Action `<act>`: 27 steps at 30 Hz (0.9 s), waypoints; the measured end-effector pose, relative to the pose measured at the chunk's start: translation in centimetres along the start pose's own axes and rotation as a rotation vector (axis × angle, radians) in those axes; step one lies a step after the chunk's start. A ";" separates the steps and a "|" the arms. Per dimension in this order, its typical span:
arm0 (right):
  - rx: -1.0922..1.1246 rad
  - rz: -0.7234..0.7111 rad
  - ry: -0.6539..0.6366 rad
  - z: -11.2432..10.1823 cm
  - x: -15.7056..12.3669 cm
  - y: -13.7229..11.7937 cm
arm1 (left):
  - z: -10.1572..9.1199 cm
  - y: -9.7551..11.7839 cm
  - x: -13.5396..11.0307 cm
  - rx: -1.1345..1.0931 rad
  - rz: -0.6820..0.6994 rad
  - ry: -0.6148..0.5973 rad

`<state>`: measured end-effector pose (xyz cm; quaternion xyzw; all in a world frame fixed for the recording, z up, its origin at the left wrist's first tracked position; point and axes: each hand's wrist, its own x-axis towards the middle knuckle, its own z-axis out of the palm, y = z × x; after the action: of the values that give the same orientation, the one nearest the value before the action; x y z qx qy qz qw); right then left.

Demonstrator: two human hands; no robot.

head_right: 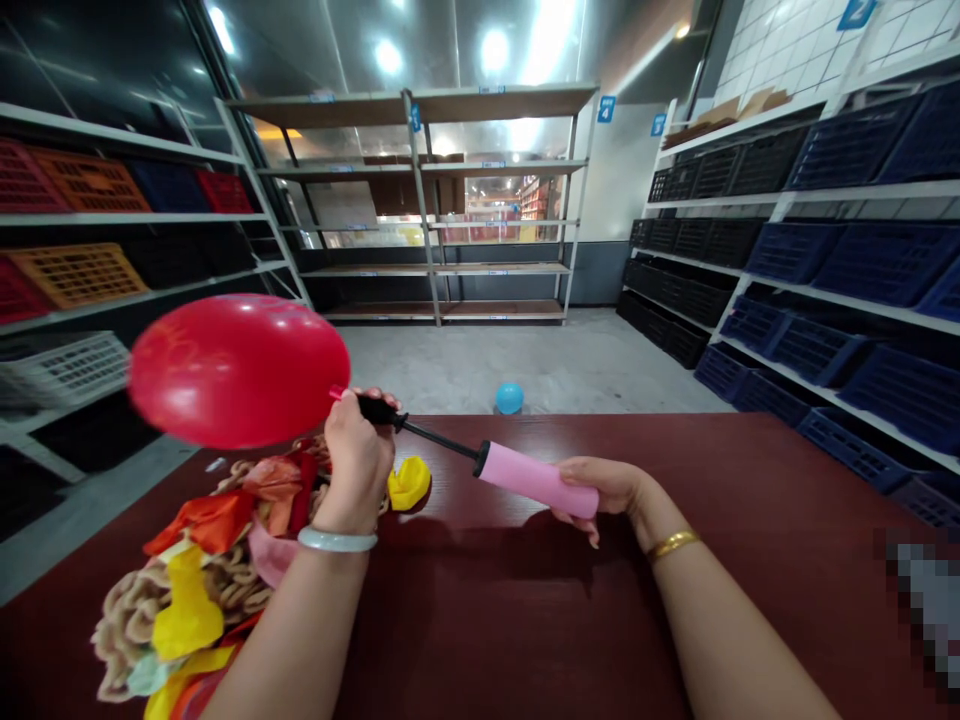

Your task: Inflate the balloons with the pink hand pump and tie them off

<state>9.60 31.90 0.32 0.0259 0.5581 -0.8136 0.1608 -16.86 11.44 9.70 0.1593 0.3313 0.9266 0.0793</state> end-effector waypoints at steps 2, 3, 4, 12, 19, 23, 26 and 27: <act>-0.017 0.012 0.035 -0.3 -0.5 -0.1 | -0.4 0.4 0.7 -0.006 0.010 0.014; -0.024 0.015 0.048 -0.4 -0.7 -0.1 | -0.5 0.5 0.8 -0.010 0.011 0.012; -0.030 0.014 0.057 -0.4 -0.7 -0.1 | -0.5 0.5 0.8 -0.015 0.012 0.010; -0.020 -0.114 0.032 2.0 1.4 -0.8 | 1.3 -1.9 -2.6 -0.011 -0.062 -0.076; 0.026 -0.189 0.017 4.6 3.8 -0.5 | 2.3 -3.1 -5.1 -0.032 -0.133 -0.171; -0.017 -0.177 0.049 5.4 4.2 -0.8 | 2.1 -2.9 -4.8 -0.035 -0.104 -0.163; -0.146 -0.164 0.152 6.4 4.6 -1.5 | 2.2 -3.2 -5.3 -0.004 -0.089 -0.178; -0.219 -0.169 0.198 6.8 4.7 -1.7 | 2.3 -3.3 -5.7 0.010 -0.091 -0.189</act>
<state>5.57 25.15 3.40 0.0415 0.6568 -0.7520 0.0380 -10.59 13.91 7.91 0.2313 0.3338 0.9012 0.1514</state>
